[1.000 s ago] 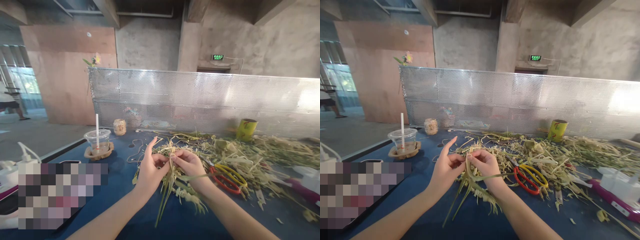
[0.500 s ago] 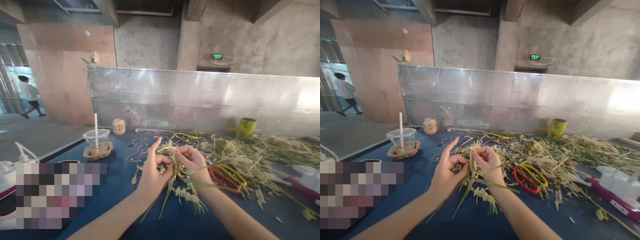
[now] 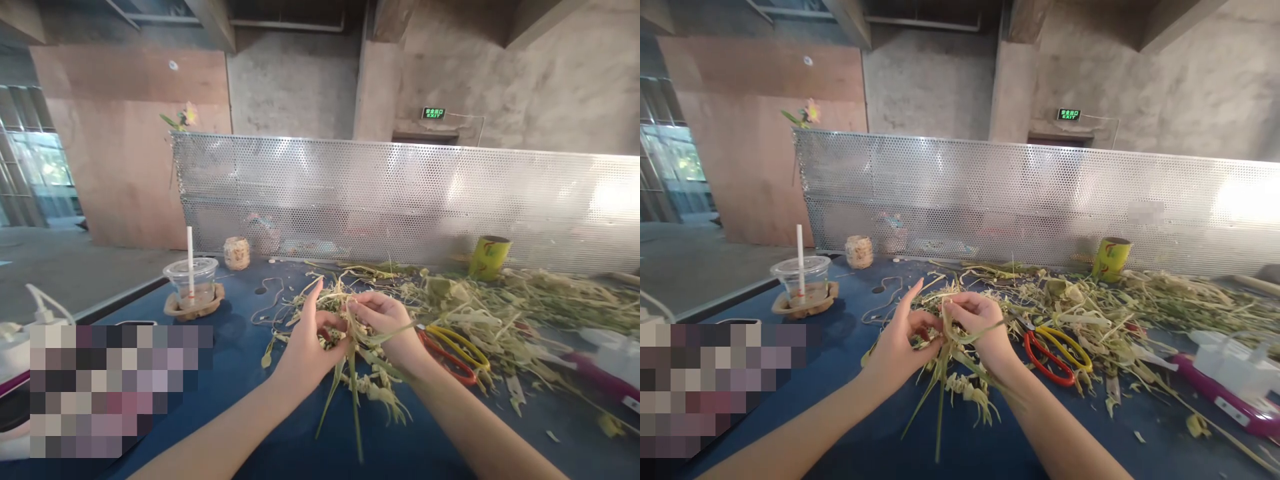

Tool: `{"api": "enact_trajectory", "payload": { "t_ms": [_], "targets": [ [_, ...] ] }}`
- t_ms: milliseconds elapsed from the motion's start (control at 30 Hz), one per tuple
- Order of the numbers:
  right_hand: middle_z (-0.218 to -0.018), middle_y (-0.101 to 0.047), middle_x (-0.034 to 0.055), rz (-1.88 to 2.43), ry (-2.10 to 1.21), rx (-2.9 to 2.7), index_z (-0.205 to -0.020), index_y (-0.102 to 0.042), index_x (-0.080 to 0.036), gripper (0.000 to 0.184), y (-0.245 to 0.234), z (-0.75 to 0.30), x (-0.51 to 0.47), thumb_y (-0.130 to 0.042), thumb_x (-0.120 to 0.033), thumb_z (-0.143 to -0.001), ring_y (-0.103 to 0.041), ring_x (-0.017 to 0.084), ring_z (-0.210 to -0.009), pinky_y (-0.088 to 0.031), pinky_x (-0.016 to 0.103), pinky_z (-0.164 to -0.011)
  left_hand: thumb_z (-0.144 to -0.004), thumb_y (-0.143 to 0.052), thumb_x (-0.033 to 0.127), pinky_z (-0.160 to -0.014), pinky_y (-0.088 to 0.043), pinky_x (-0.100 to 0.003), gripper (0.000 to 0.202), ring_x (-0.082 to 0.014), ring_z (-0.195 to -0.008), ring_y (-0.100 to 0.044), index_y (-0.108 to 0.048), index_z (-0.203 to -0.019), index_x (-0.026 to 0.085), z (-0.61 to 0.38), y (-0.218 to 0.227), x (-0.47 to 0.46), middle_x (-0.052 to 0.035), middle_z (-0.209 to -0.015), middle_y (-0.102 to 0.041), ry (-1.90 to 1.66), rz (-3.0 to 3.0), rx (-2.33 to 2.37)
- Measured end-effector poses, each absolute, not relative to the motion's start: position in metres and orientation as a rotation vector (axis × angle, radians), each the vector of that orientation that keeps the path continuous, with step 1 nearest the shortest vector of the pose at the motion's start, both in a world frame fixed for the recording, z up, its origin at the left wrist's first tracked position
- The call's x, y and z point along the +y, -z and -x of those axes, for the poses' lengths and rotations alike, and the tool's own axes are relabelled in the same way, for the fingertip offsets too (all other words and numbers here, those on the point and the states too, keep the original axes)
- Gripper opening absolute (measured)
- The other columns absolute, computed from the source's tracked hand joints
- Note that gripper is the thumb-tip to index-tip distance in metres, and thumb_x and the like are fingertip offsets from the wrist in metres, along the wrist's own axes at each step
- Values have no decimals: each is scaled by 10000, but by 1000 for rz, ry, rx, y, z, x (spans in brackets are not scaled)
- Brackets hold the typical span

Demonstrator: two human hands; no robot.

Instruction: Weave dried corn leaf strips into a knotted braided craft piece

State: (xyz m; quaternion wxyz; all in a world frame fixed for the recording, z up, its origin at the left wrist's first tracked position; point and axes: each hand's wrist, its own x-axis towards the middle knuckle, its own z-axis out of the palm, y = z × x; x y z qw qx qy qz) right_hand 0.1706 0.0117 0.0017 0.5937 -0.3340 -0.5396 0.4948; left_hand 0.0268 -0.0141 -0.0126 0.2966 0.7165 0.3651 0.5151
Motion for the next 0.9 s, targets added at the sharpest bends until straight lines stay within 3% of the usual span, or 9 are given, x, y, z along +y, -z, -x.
{"api": "enact_trajectory", "payload": {
  "t_ms": [200, 367, 533, 733, 900],
  "targets": [
    [-641, -646, -6, 656, -1001, -1136, -663, -592, -177, 174, 0, -173, 19, -712, -291, -610, -536, 87, -532, -415, 211, -509, -686, -626, 241, -594, -448, -317, 728, -187, -695, -606, -249, -1303, 164, -26, 15, -9, -47, -769, -653, -1191, -1729, 908],
    [-590, -623, -14, 656, -954, -1077, -640, -576, -174, 229, 5, -172, 26, -736, -322, -568, -465, 70, -451, -365, 211, -447, -692, -596, 168, -655, -452, -329, 775, -187, -740, -599, -178, -1345, 189, -28, 12, -14, -38, -774, -650, -1190, -1852, 808],
    [-599, -621, -19, 629, -991, -1016, -642, -587, -163, 250, -6, -182, 27, -755, -318, -540, -425, 43, -439, -320, 184, -418, -772, -506, 274, -706, -447, -368, 711, -215, -828, -586, -132, -1372, 202, -16, 8, -4, -92, -947, -648, -1232, -1976, 1008],
    [-504, -591, -22, 850, -1348, -1090, -559, -579, -135, 267, -7, -191, 31, -779, -291, -475, -427, 37, -385, -289, 170, -373, -739, -502, 247, -879, -296, -482, 742, -228, -781, -571, -132, -1375, 155, -18, 23, 9, -20, -730, -661, -1031, -2238, 1355],
    [-592, -644, 9, 915, -1414, -1105, -579, -587, -133, 237, 3, -191, 37, -761, -275, -504, -446, 36, -379, -293, 163, -356, -717, -525, 242, -836, -289, -474, 755, -247, -793, -556, -158, -1373, 172, -34, 31, 5, -29, -743, -655, -888, -2296, 1421]
  ]
}}
